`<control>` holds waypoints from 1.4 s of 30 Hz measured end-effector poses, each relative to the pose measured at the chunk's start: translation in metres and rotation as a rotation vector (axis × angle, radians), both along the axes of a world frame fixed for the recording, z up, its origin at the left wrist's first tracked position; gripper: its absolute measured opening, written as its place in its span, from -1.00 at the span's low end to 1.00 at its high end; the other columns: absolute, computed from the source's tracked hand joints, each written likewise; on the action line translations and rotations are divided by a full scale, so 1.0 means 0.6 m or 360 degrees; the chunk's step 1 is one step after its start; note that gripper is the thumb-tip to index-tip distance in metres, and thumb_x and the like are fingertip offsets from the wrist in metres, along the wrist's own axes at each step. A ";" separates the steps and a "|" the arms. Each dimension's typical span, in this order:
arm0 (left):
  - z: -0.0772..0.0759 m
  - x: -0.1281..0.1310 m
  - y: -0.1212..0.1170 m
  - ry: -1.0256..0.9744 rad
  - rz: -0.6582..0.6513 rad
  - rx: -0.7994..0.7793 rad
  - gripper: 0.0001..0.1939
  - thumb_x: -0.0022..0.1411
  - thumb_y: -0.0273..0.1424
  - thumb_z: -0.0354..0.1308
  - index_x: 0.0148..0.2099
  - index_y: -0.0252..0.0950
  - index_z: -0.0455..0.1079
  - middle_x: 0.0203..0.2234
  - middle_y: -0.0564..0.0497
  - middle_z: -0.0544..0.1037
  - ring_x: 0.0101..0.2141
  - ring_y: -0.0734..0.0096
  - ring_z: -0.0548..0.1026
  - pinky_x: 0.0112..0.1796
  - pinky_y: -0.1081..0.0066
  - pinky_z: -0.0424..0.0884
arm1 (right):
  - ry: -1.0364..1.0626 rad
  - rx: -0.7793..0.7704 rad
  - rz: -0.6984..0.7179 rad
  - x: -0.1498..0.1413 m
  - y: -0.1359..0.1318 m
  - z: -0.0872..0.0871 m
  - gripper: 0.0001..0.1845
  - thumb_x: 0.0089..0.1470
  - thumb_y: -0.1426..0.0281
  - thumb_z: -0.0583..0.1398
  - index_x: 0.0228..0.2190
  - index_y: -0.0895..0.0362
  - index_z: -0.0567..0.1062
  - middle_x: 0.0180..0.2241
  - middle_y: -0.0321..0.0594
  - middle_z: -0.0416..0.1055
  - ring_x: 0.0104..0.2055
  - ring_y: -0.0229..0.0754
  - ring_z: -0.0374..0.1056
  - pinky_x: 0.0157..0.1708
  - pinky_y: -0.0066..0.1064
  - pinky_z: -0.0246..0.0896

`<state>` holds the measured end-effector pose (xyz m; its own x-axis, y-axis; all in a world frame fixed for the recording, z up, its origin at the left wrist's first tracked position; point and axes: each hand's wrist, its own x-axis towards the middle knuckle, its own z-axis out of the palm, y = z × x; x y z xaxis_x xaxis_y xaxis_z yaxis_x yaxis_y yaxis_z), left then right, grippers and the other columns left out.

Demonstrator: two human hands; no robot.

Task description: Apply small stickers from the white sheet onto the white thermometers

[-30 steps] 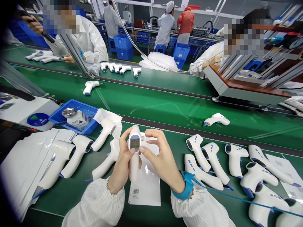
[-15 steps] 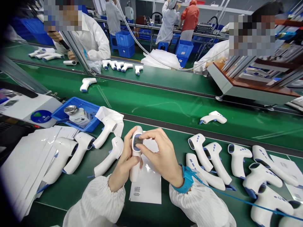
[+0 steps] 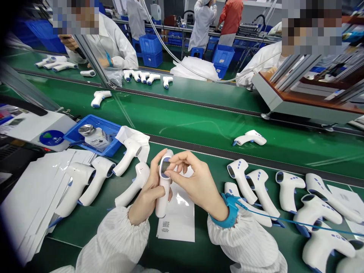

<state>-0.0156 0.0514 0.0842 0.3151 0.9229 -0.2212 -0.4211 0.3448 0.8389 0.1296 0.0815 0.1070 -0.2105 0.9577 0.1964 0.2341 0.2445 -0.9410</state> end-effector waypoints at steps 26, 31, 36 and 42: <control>0.011 0.000 -0.005 0.0024 -0.0021 -0.0019 -0.04 -0.08 -0.61 0.02 0.34 0.06 -0.16 0.04 -0.03 0.32 -0.53 0.62 0.34 -0.45 0.45 0.34 | 0.0091 0.0146 -0.0127 -0.008 -0.005 0.001 -0.76 -0.02 0.56 0.32 -0.33 0.04 0.44 -0.40 -0.38 0.48 -0.39 -0.30 0.37 -0.31 -0.39 0.34; 0.013 -0.001 -0.008 0.0014 -0.0025 -0.0029 -0.06 -0.06 -0.60 0.01 0.34 0.05 -0.17 0.03 -0.03 0.32 -0.52 0.62 0.35 -0.45 0.46 0.33 | 0.0081 0.0171 -0.0130 -0.010 -0.005 0.003 -0.77 -0.02 0.56 0.32 -0.34 0.04 0.44 -0.40 -0.38 0.48 -0.41 -0.31 0.37 -0.32 -0.40 0.35; 0.015 -0.001 -0.007 0.0018 -0.0023 -0.0047 -0.05 -0.08 -0.60 0.02 0.34 0.04 -0.18 0.05 -0.05 0.31 -0.51 0.60 0.35 -0.46 0.45 0.33 | 0.0065 0.0181 -0.0134 -0.008 -0.006 0.003 -0.78 -0.01 0.54 0.31 -0.34 0.05 0.44 -0.41 -0.36 0.48 -0.41 -0.29 0.37 -0.33 -0.38 0.37; 0.013 -0.002 -0.008 0.0003 -0.0037 -0.0037 -0.06 -0.05 -0.60 0.02 0.33 0.06 -0.17 0.01 -0.02 0.33 -0.52 0.60 0.35 -0.46 0.45 0.32 | 0.0021 0.0183 -0.0164 -0.009 -0.006 0.003 -0.81 0.00 0.52 0.31 -0.34 0.05 0.43 -0.40 -0.33 0.48 -0.40 -0.26 0.38 -0.33 -0.35 0.38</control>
